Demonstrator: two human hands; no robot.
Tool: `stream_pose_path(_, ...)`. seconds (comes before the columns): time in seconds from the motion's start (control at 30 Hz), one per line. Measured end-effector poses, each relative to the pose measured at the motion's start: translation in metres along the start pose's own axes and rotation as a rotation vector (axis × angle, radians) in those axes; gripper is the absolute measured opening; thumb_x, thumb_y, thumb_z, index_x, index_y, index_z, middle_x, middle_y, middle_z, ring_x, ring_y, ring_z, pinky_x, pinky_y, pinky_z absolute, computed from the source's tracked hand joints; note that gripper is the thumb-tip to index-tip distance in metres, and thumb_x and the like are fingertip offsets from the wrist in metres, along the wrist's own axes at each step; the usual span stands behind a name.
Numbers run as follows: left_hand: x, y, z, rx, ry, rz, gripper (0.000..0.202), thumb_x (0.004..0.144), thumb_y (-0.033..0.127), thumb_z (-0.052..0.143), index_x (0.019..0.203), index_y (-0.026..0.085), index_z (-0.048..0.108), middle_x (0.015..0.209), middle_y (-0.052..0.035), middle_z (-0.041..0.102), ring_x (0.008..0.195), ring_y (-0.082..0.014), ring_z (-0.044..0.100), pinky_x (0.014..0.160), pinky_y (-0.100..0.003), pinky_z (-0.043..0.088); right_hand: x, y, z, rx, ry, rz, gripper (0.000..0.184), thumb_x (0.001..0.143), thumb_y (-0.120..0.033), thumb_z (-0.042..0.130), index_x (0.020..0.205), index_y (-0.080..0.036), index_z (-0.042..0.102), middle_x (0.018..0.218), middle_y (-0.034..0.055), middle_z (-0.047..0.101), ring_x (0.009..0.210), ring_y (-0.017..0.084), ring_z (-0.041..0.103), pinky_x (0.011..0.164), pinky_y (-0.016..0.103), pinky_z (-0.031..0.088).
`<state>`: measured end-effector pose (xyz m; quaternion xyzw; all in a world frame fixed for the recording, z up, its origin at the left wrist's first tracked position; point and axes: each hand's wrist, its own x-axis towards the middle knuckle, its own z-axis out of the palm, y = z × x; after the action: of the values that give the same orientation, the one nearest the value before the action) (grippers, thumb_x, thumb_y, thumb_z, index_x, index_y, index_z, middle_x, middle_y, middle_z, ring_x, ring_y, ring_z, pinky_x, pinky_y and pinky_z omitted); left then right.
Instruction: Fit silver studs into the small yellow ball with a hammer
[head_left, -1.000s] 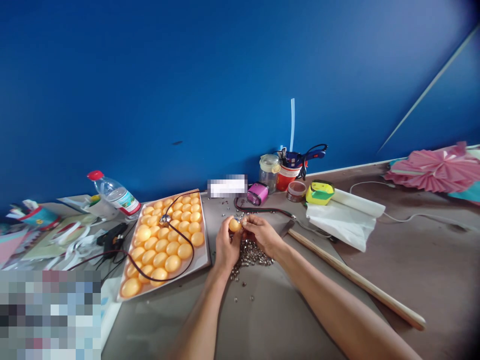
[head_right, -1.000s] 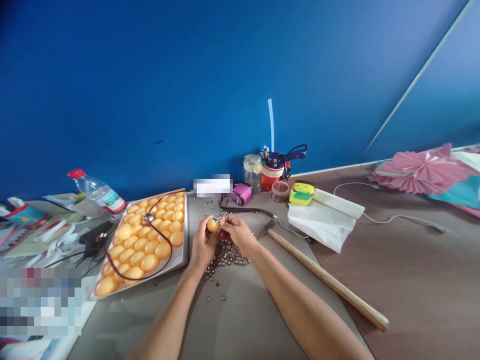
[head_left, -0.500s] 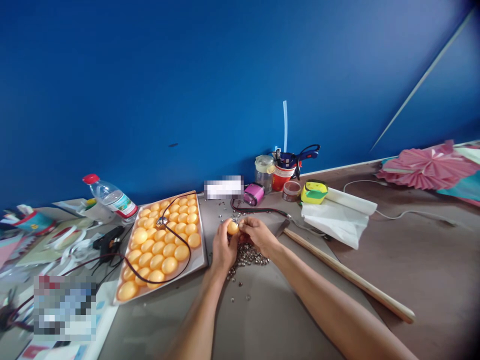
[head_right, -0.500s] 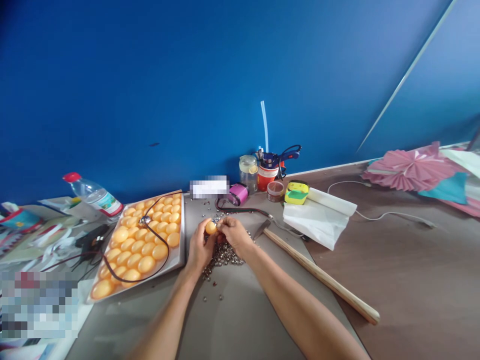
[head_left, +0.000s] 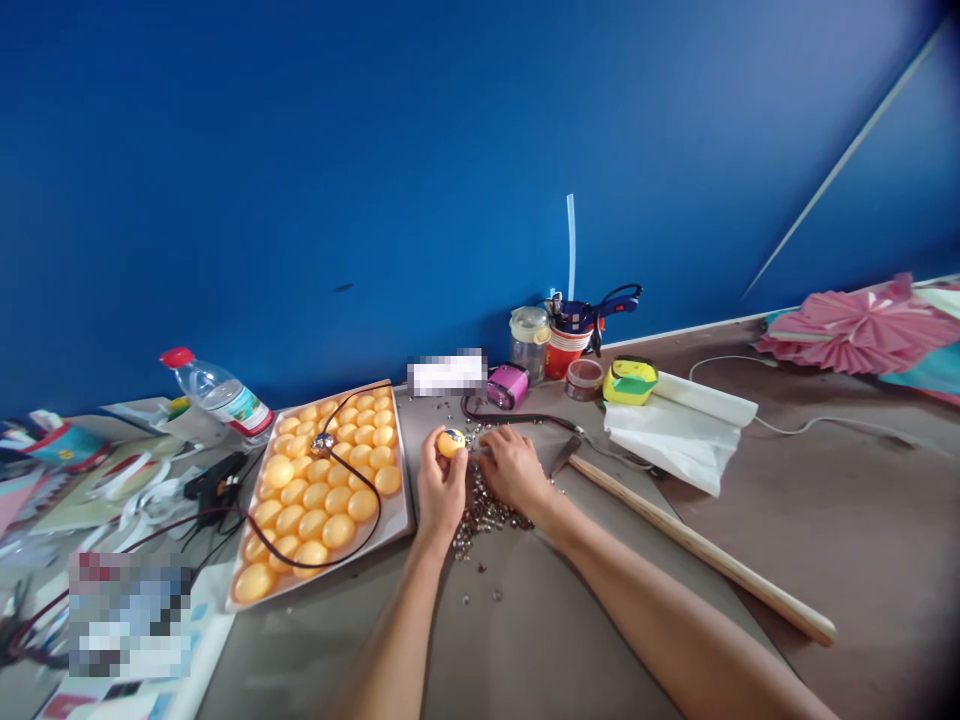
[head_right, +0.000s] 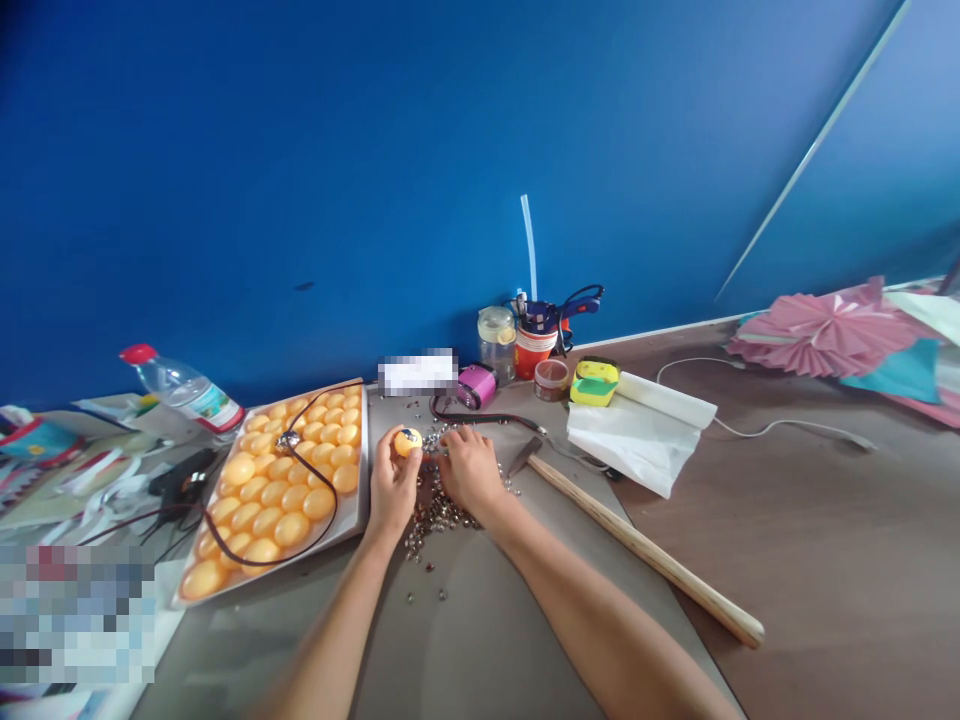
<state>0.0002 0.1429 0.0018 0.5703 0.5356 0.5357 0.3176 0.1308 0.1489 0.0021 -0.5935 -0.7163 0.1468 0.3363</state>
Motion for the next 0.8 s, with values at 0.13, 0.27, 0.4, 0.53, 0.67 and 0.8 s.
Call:
stream_pose_path(0.13, 0.001, -0.001, 0.001, -0.067, -0.009, -0.038, 0.049, 0.080, 0.041, 0.055, 0.120, 0.015, 0.044, 0.096, -0.0087, 0.061, 0.068, -0.0133, 0.061, 0.069, -0.027, 0.051, -0.006, -0.002, 0.001, -0.293, -0.127, -0.102, 0.018, 0.079, -0.031, 0.053, 0.092, -0.019, 0.061, 0.098, 0.0104, 0.058, 0.095, 0.024, 0.046, 0.081, 0.035, 0.030)
stream_pose_path(0.27, 0.000, 0.000, 0.002, -0.072, -0.012, -0.049, 0.047, 0.080, 0.041, 0.055, 0.119, 0.016, 0.045, 0.099, -0.0087, 0.060, 0.068, -0.0123, 0.060, 0.069, -0.026, 0.050, -0.004, -0.003, 0.000, -0.313, -0.158, -0.083, 0.015, 0.082, -0.023, 0.047, 0.085, -0.020, 0.061, 0.090, 0.0077, 0.061, 0.088, 0.021, 0.050, 0.080, 0.034, 0.028)
stream_pose_path(0.4, 0.000, 0.000, 0.002, -0.082, -0.015, -0.049, 0.049, 0.079, 0.042, 0.055, 0.119, 0.015, 0.045, 0.101, -0.0094, 0.059, 0.069, -0.0126, 0.060, 0.069, -0.026, 0.050, -0.001, -0.001, 0.001, -0.264, -0.150, -0.056, 0.016, 0.082, -0.020, 0.046, 0.077, -0.019, 0.060, 0.082, 0.0070, 0.063, 0.081, 0.019, 0.053, 0.080, 0.034, 0.027)
stream_pose_path(0.53, 0.001, -0.001, 0.001, -0.039, 0.008, -0.026, 0.046, 0.080, 0.042, 0.055, 0.117, 0.016, 0.046, 0.108, -0.0105, 0.057, 0.086, -0.0167, 0.060, 0.078, -0.029, 0.049, 0.001, -0.002, 0.001, -0.080, -0.025, -0.047, 0.017, 0.083, -0.019, 0.045, 0.077, -0.019, 0.060, 0.083, 0.0055, 0.064, 0.083, 0.018, 0.054, 0.083, 0.034, 0.027)
stream_pose_path(0.67, 0.001, 0.001, 0.001, -0.045, 0.021, -0.015, 0.044, 0.080, 0.041, 0.055, 0.115, 0.017, 0.047, 0.111, -0.0108, 0.056, 0.096, -0.0185, 0.058, 0.084, -0.031, 0.048, 0.006, -0.004, -0.001, 0.312, 0.018, -0.004, 0.013, 0.080, -0.020, 0.046, 0.075, -0.021, 0.059, 0.078, 0.0026, 0.063, 0.078, 0.017, 0.055, 0.076, 0.030, 0.035)
stream_pose_path(0.8, 0.001, 0.005, 0.001, -0.145, -0.005, -0.065, 0.044, 0.079, 0.041, 0.055, 0.115, 0.017, 0.045, 0.109, -0.0106, 0.058, 0.088, -0.0174, 0.061, 0.078, -0.030, 0.050, 0.009, -0.003, 0.000, 0.589, 0.059, 0.100, 0.010, 0.077, -0.025, 0.046, 0.075, -0.021, 0.055, 0.070, 0.0001, 0.059, 0.069, 0.016, 0.052, 0.067, 0.027, 0.039)
